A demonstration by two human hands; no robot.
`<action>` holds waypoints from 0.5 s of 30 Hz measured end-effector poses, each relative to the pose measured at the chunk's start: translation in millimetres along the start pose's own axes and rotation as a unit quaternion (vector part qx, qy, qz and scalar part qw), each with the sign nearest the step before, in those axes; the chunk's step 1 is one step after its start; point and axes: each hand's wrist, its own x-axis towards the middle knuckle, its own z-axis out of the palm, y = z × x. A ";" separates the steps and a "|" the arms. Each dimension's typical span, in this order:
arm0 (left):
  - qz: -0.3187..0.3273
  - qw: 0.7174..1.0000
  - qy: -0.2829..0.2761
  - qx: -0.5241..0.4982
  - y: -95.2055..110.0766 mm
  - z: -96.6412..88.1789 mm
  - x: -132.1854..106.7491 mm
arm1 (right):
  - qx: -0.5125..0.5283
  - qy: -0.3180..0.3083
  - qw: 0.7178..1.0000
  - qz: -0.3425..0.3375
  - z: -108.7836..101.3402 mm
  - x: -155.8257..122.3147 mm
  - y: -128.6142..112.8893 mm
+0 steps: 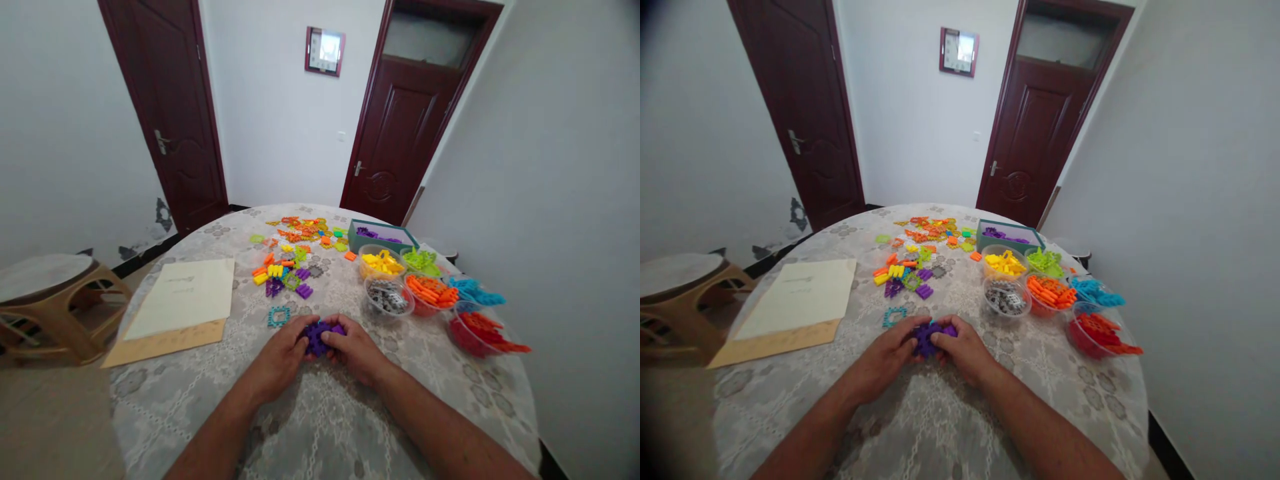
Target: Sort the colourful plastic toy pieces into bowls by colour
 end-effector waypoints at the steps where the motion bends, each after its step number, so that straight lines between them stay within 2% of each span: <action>1: -0.004 1.000 -0.011 -0.014 0.2 0.0 -0.8 | 0.008 -0.004 1.000 0.004 -0.4 0.0 -0.5; 4: -0.020 0.998 -0.043 -0.043 3.2 -0.9 -3.2 | 0.002 -0.023 0.999 0.028 -1.8 -0.4 -2.7; 6: -0.009 0.998 -0.051 -0.018 4.8 -2.2 -4.4 | -0.018 -0.028 0.999 0.040 -1.9 -1.6 -4.3; 11: 0.039 0.994 -0.035 0.098 5.1 -3.7 -5.3 | -0.052 0.000 0.998 0.047 3.2 -7.0 -6.4; 15: 0.026 0.994 -0.039 0.095 10.8 -1.9 -7.2 | -0.069 0.026 0.996 0.046 6.1 -9.2 -5.8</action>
